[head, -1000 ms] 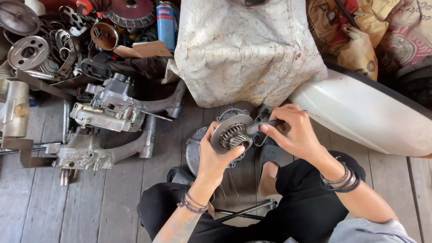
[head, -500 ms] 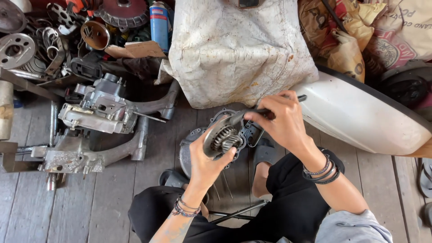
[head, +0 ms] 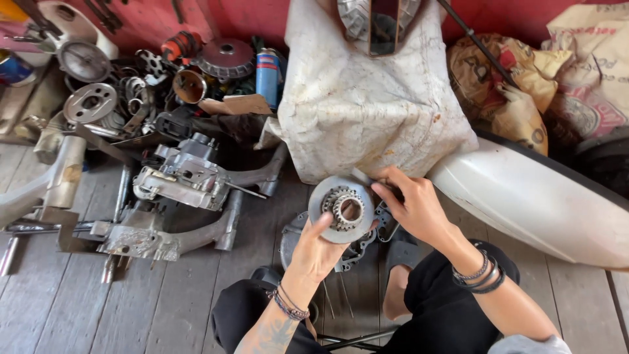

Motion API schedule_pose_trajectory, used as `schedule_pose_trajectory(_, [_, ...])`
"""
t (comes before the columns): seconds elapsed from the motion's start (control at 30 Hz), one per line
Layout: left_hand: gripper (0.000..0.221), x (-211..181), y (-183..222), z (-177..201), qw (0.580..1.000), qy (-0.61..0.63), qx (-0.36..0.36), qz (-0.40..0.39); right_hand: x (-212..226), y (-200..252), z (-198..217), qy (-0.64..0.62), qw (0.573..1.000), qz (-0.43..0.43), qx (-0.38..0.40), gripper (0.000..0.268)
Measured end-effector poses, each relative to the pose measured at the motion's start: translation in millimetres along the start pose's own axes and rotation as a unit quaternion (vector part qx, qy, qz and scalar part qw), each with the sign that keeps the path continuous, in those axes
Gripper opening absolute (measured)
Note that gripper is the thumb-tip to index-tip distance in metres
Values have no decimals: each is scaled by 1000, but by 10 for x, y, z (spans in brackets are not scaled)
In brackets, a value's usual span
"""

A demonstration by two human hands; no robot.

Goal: Cleaning and scraping debris from a motorcycle clutch hub using a small tool while sitting on the floor.

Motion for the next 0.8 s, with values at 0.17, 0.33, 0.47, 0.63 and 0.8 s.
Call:
schedule_pose_trajectory(0.17, [85,-93,8,-97,992,77,102,-25,-109,93,-36,-25,1000,1,2,7])
schedule_pose_trajectory(0.33, [95,-199,5,-223,980,117,148,-66,-15,135,-42,-48,997,50,-24,12])
schedule_pose_trajectory(0.47, [83,-285,-45,-110,982,128,79,-111,89,309,-306,-84,991,101,18,24])
schedule_pose_trajectory(0.63, [55,-341,-155,156,975,84,100,-182,336,409,-694,-21,975,189,112,17])
schedule_pose_trajectory(0.8, [57,-395,-193,265,956,17,148,-253,181,441,-854,-53,981,125,135,10])
Point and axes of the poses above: each hand's wrist, its own y-axis away from the middle knuckle, its own z-axis out of the back of the hand, x = y × z, the point moved 8 cm from there along -y, towards the middle knuckle, and after that the axes turned 15 degrees about -y, right-handed, at the moved point
